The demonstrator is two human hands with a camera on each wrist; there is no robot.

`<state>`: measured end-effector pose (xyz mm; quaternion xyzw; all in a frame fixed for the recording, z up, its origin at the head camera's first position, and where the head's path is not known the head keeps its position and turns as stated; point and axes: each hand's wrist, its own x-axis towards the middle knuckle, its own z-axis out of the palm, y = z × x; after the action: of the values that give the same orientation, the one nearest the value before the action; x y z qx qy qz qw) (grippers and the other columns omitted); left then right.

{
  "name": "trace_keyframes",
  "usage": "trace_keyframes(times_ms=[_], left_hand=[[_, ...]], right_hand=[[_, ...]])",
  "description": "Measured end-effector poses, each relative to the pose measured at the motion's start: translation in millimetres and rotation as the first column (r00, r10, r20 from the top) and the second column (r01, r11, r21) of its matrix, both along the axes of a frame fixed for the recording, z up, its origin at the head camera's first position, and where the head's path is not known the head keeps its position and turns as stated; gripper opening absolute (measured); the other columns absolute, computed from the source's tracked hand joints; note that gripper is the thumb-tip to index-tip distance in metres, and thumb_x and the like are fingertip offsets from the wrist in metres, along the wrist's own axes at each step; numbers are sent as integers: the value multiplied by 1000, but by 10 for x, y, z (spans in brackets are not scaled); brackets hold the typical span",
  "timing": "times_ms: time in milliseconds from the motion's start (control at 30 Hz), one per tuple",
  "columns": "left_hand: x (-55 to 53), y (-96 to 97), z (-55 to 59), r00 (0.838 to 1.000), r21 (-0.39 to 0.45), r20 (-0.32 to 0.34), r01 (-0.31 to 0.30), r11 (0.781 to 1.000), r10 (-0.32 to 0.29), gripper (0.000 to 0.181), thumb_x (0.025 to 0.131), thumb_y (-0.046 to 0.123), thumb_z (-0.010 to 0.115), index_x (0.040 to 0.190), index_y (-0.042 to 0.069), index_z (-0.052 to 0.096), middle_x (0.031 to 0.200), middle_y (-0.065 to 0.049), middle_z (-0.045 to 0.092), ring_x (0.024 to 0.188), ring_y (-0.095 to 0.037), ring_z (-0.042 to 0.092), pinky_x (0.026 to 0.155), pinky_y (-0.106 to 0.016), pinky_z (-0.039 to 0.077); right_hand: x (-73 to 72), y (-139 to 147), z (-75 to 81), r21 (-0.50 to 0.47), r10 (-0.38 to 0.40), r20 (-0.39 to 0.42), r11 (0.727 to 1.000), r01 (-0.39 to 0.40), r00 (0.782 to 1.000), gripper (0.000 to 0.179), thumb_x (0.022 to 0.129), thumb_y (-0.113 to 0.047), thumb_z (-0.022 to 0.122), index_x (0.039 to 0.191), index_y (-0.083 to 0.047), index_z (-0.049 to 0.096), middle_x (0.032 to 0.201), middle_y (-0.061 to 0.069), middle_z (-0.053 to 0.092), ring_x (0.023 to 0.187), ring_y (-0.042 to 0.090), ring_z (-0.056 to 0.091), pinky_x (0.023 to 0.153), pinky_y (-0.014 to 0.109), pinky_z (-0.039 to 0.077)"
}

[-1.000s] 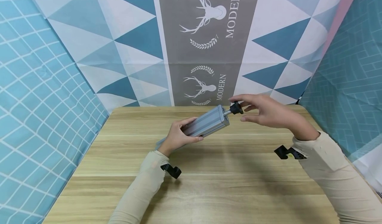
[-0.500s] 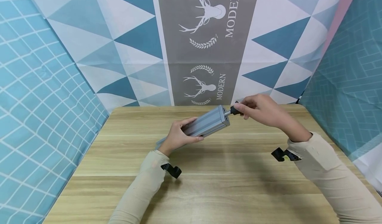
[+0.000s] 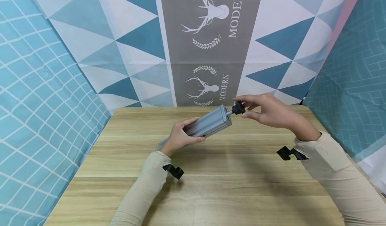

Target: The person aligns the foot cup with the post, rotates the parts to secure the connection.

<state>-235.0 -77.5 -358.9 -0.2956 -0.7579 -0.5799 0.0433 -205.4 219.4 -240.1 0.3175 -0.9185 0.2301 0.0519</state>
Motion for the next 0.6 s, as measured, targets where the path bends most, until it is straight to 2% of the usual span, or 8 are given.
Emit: trace_keyframes(times_ms=[67,167,267,367,433,533,600], left_hand=[[4,3,-4,1000,-3,-6,-2,1000,2,64,66,2,86,125,0,63,121,-17,65,102,-23,62,84,-33,48],[7,8,-16,1000,-8,-7,1,1000,-1,64,66,3,86,125,0,63,120,-17,65,101,-22,63,83,-31,48],[4,11,-22,1000,-10,1,5,1000,-5,63,66,4,86,125,1,63,120,-16,65,101,-20,63,83,-31,48],[0,8,-18,1000,-11,7,2,1000,-2,63,66,3,85,125,1,63,121,-16,65,102,-22,62,84,-33,48],[-3,5,-15,1000,-14,12,1,1000,-1,64,66,3,85,126,2,63,122,-16,64,103,-23,62,85,-34,48],[-5,3,-8,1000,-21,20,-1,1000,2,64,67,4,85,126,2,62,123,-16,63,104,-24,62,86,-35,48],[-7,3,-2,1000,-22,22,-2,1000,3,64,67,4,85,127,2,62,123,-16,63,105,-24,62,86,-35,48]], right_hand=[[-1,-13,-24,-26,-80,43,996,81,996,42,94,-22,63,131,-3,57,98,7,72,85,18,70,74,41,53],[-10,-40,-67,-60,-192,107,978,199,975,47,96,-40,56,123,-3,64,85,1,73,74,11,68,72,39,51],[-11,-50,-84,-76,-236,133,966,248,963,50,97,-45,53,120,-3,66,82,1,73,71,10,68,73,40,50],[-4,-38,-77,-66,-207,115,974,216,971,50,96,-41,57,126,-1,61,96,9,73,80,18,70,74,42,52],[4,-25,-63,-39,-171,109,984,176,979,55,93,-36,63,135,-3,53,115,15,68,94,25,69,79,45,52],[13,-7,-39,17,-95,107,995,94,990,71,87,-25,72,147,-8,39,141,17,49,115,33,59,90,50,48],[17,1,-24,47,-39,98,998,34,994,78,85,-15,74,151,-11,31,149,17,38,125,36,50,95,52,44]])
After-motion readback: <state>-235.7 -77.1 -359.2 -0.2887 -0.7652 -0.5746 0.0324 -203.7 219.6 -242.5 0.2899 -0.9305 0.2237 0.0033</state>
